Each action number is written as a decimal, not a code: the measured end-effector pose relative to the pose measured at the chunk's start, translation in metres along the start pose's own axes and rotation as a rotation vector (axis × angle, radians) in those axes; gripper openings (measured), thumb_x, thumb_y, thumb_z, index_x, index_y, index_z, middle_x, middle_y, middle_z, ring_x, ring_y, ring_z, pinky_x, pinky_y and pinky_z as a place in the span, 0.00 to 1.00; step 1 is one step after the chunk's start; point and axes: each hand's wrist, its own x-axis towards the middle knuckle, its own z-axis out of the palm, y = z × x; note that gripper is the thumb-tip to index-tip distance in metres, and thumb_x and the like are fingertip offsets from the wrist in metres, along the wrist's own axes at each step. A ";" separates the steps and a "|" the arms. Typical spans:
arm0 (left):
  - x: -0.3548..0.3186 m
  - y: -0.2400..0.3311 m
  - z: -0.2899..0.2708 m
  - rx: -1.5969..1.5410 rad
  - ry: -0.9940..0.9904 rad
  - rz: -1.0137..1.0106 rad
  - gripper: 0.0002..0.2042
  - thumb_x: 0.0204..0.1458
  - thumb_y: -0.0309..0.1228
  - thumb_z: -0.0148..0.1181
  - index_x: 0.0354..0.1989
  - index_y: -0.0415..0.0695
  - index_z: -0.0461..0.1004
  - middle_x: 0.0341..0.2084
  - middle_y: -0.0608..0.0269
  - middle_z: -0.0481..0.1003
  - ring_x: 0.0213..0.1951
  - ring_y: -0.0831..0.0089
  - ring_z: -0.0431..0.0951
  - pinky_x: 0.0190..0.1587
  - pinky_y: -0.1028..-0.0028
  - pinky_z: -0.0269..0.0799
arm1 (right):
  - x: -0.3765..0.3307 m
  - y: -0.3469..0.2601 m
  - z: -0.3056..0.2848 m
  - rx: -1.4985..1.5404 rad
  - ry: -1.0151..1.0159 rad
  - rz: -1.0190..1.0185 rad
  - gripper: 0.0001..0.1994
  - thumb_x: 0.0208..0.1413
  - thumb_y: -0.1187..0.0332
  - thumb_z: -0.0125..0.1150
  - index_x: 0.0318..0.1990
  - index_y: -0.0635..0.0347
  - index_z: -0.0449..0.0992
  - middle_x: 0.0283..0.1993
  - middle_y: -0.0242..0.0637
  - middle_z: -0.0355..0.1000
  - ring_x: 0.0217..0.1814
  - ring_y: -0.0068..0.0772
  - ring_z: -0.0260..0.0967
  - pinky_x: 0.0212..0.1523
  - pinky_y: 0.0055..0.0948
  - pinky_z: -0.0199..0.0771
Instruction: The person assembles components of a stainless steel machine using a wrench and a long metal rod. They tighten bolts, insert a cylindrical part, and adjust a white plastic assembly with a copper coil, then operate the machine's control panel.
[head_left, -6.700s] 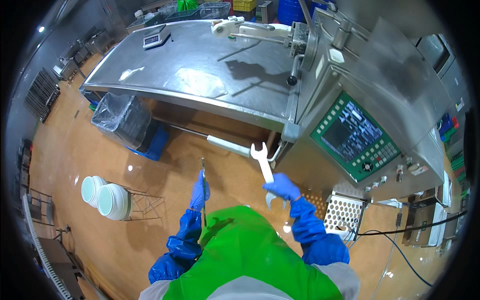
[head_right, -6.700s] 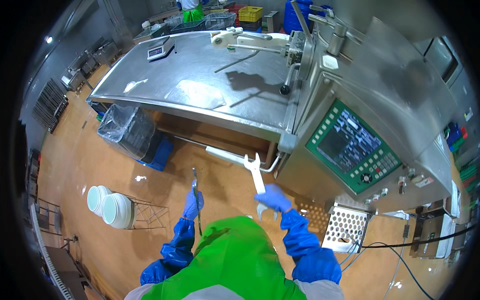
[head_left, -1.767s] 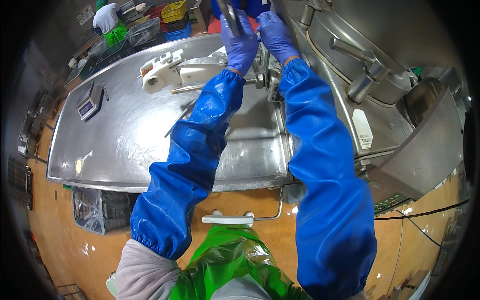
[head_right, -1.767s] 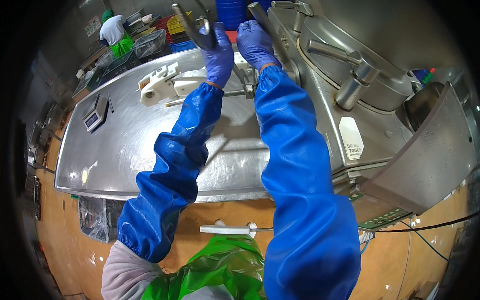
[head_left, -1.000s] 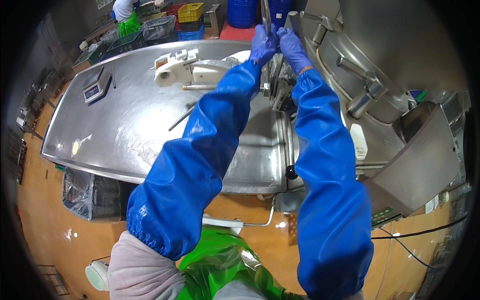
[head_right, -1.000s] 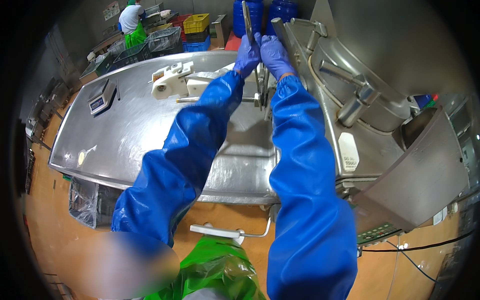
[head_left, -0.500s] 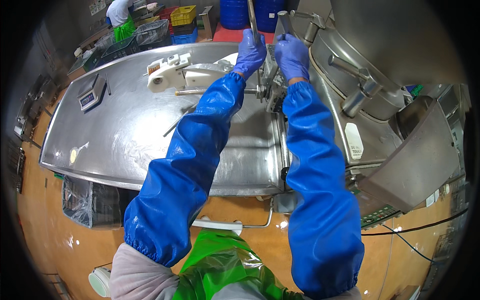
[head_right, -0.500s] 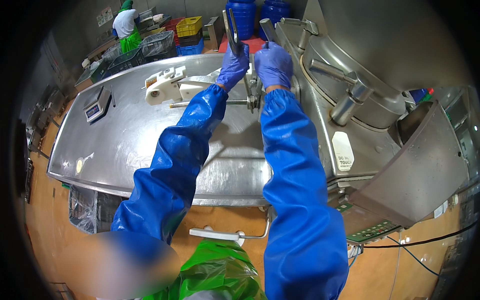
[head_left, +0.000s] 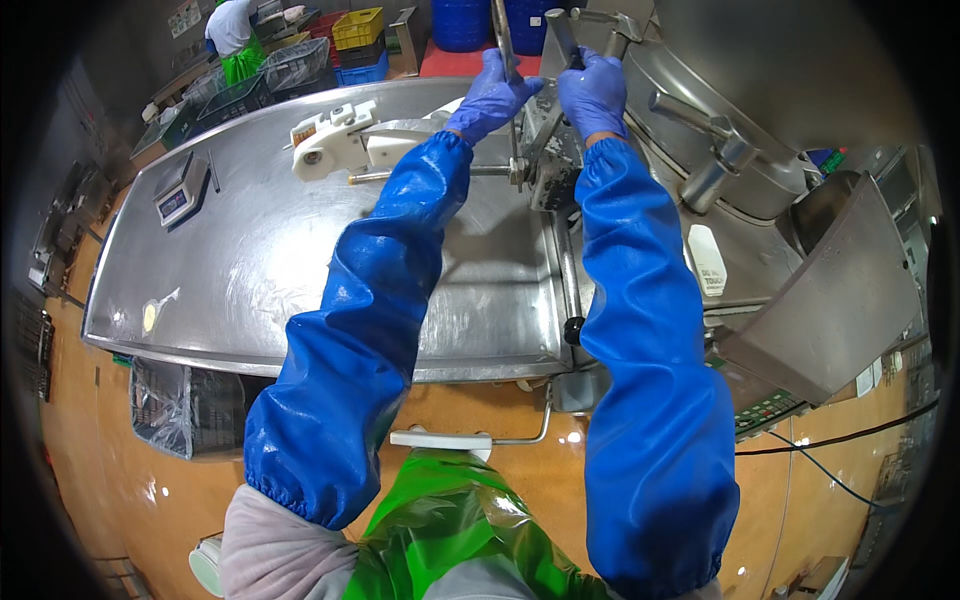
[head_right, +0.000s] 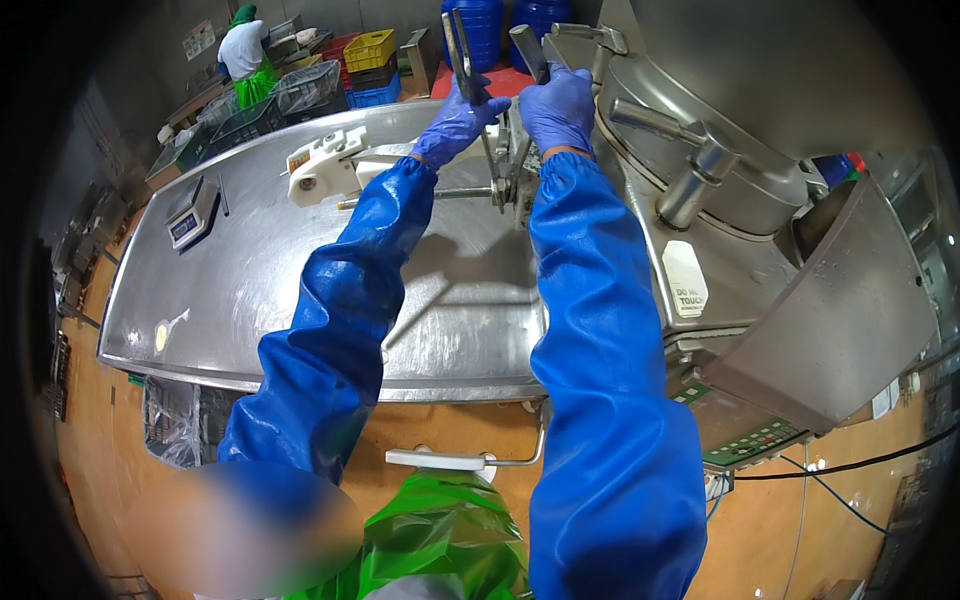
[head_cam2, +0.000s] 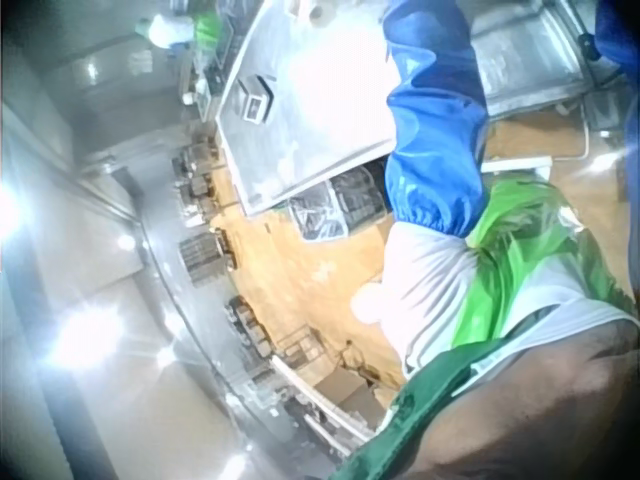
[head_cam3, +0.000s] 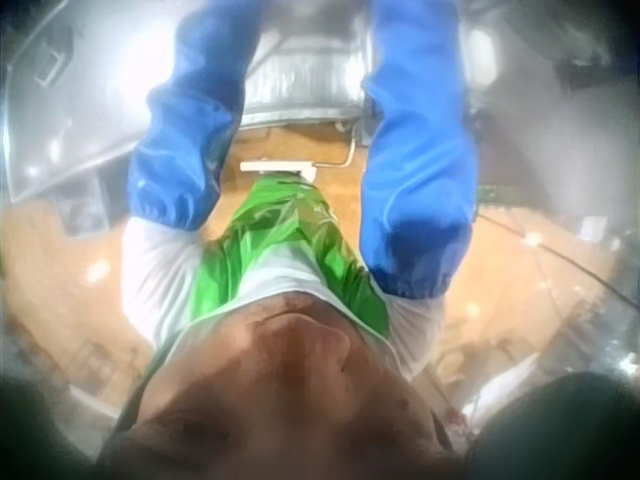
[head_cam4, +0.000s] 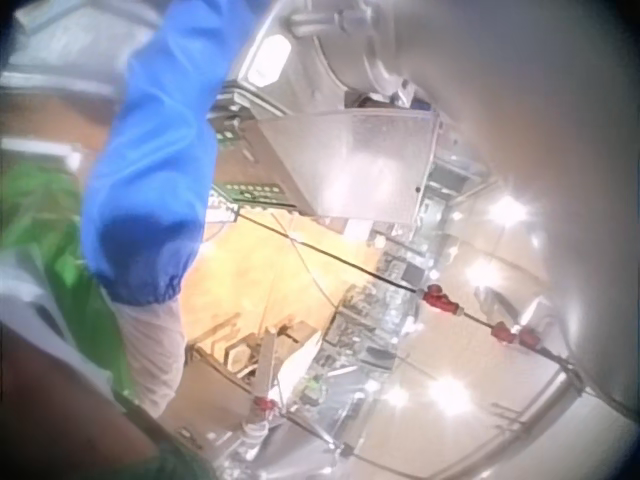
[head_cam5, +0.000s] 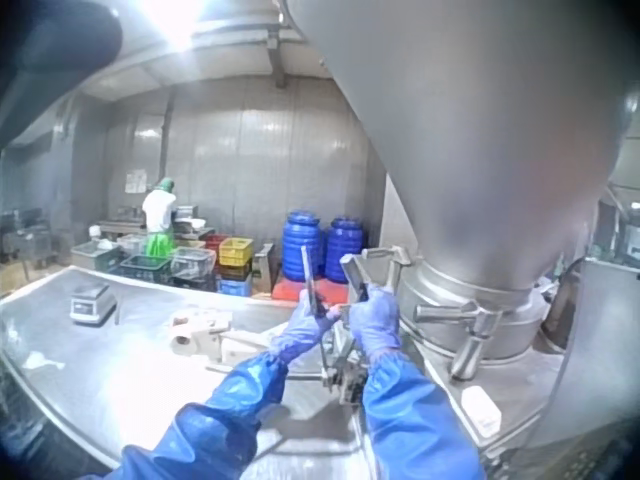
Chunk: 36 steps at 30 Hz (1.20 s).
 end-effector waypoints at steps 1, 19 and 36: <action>-0.001 0.002 -0.003 -0.038 -0.052 -0.043 0.29 0.46 0.39 0.68 0.47 0.36 0.57 0.31 0.54 0.71 0.34 0.66 0.73 0.39 0.66 0.70 | 0.000 0.002 0.002 0.020 0.020 -0.032 0.18 0.47 0.64 0.52 0.46 0.54 0.78 0.38 0.52 0.75 0.43 0.55 0.73 0.47 0.43 0.72; 0.016 0.006 -0.010 -0.186 -0.240 0.216 0.06 0.59 0.32 0.52 0.39 0.44 0.71 0.24 0.69 0.66 0.26 0.77 0.69 0.31 0.73 0.71 | 0.000 -0.011 -0.007 0.183 -0.163 0.076 0.18 0.44 0.64 0.56 0.46 0.55 0.75 0.42 0.51 0.76 0.48 0.55 0.73 0.51 0.44 0.71; -0.082 0.050 -0.004 -0.017 -0.042 0.382 0.08 0.53 0.23 0.49 0.22 0.40 0.66 0.16 0.63 0.61 0.21 0.74 0.63 0.26 0.71 0.63 | 0.020 0.002 0.015 0.188 -0.225 0.014 0.19 0.43 0.63 0.54 0.44 0.61 0.75 0.42 0.57 0.74 0.48 0.58 0.72 0.51 0.45 0.70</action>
